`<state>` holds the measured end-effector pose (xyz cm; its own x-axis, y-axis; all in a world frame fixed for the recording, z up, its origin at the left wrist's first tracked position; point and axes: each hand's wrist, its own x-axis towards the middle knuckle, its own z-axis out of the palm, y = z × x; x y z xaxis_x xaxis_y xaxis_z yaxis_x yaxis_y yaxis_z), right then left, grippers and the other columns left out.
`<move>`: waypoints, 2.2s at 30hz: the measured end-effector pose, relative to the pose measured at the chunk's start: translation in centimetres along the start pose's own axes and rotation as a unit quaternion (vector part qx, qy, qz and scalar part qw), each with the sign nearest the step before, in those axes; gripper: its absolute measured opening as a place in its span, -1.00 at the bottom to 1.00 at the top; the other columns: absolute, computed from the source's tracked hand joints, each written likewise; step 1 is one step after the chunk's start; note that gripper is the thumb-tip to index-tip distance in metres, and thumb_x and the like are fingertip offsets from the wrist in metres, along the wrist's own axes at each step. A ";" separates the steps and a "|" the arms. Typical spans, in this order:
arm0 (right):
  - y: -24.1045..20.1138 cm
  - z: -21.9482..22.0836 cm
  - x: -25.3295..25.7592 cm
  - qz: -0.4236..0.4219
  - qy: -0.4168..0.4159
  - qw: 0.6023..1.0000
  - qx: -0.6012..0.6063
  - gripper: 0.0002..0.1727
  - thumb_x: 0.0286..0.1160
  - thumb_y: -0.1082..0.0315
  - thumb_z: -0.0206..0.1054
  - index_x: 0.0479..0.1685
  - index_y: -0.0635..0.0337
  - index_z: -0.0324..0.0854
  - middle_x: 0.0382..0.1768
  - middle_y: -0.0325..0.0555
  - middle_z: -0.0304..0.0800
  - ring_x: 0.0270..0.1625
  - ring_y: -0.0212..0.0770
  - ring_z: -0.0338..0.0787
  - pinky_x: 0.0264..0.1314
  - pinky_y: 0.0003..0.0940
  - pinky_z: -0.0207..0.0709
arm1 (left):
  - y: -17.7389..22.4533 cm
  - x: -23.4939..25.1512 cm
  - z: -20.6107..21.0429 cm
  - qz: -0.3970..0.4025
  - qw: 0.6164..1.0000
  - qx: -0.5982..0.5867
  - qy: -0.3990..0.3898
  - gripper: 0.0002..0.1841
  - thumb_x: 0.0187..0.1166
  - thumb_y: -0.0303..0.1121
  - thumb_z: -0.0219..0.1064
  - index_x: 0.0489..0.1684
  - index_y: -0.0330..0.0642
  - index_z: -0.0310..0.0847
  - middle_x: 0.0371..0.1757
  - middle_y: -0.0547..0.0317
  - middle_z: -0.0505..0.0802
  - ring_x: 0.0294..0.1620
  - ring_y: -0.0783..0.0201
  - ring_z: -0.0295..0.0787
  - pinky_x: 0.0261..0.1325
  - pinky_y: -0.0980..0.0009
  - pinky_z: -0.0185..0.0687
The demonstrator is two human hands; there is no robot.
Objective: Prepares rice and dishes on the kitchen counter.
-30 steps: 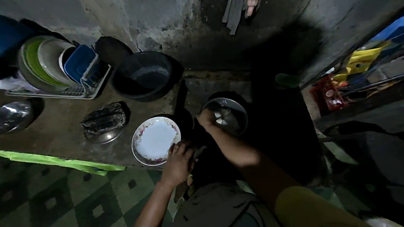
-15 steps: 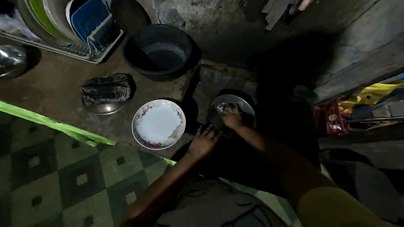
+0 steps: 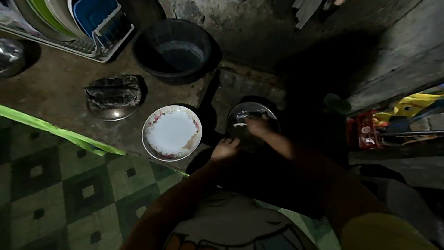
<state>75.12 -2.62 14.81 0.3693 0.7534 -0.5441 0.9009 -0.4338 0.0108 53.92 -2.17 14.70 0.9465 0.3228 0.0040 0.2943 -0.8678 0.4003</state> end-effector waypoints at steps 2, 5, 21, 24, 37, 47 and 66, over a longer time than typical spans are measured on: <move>-0.3 -2.2 -1.5 0.011 0.033 0.999 -0.022 -0.56 0.75 0.36 0.15 0.58 0.14 0.49 0.31 0.35 0.73 0.42 0.40 0.67 0.46 0.44 0.43 | 0.4 -0.1 0.0 -0.004 1.000 0.009 0.001 -0.72 0.71 -0.49 0.17 0.15 -0.14 0.82 0.37 -0.02 0.78 0.37 -0.08 0.71 0.54 -0.07 0.44; 0.7 -4.5 -3.2 0.063 0.086 0.993 -0.058 -0.65 0.75 0.40 0.14 0.38 0.36 0.57 0.12 0.48 0.76 0.18 0.53 0.77 0.07 0.47 0.59 | 0.7 0.2 0.0 0.011 0.999 0.030 -0.014 -0.73 0.70 -0.47 0.18 0.15 -0.13 0.81 0.36 0.00 0.78 0.35 -0.07 0.68 0.53 -0.12 0.38; 1.2 -0.2 0.9 0.099 0.046 0.990 -0.090 -0.70 0.70 0.46 0.13 0.14 0.53 0.66 0.21 0.44 0.73 0.28 0.43 0.75 0.20 0.40 0.61 | -0.1 2.8 1.0 0.048 0.988 -0.109 -0.100 -0.64 0.78 -0.49 0.09 0.45 -0.18 0.63 0.48 -0.25 0.68 0.52 -0.23 0.59 0.57 -0.11 0.47; 3.0 -0.9 1.7 0.087 -0.008 0.993 -0.078 -0.66 0.63 0.36 0.25 0.22 0.43 0.65 0.25 0.37 0.73 0.31 0.41 0.72 0.24 0.43 0.58 | 0.0 3.2 -0.2 0.013 0.979 -0.139 -0.149 -0.62 0.80 -0.47 0.07 0.48 -0.16 0.63 0.48 -0.25 0.67 0.57 -0.22 0.54 0.65 -0.09 0.39; 3.8 -1.2 2.4 0.051 -0.045 0.996 -0.064 -0.70 0.52 0.34 0.36 0.13 0.31 0.75 0.22 0.28 0.79 0.33 0.36 0.73 0.28 0.45 0.54 | 1.6 4.0 -0.8 -0.027 0.981 -0.074 -0.179 -0.62 0.74 -0.50 0.13 0.42 -0.06 0.70 0.44 -0.18 0.72 0.45 -0.20 0.65 0.50 -0.12 0.52; 2.9 -0.4 -1.0 0.002 -0.020 0.996 -0.090 -0.71 0.68 0.41 0.20 0.18 0.33 0.72 0.21 0.31 0.79 0.30 0.39 0.75 0.27 0.41 0.56 | 1.9 3.3 -0.1 -0.004 0.988 -0.035 -0.150 -0.64 0.75 -0.47 0.13 0.40 -0.02 0.71 0.40 -0.13 0.74 0.44 -0.17 0.66 0.47 -0.11 0.53; 2.7 -0.4 2.4 0.146 -0.041 0.987 -0.046 -0.57 0.52 0.33 0.40 0.27 0.47 0.65 0.37 0.42 0.65 0.39 0.44 0.66 0.28 0.50 0.52 | -2.4 4.9 1.3 0.067 0.983 -0.025 -0.169 -0.56 0.71 0.08 0.23 0.16 -0.04 0.83 0.33 -0.01 0.83 0.57 -0.04 0.57 0.88 -0.08 -0.08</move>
<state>78.56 -1.82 13.84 0.5998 0.5591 -0.5724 0.7773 -0.5769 0.2509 58.03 1.00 12.59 0.9688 0.0563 -0.2412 0.1657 -0.8713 0.4619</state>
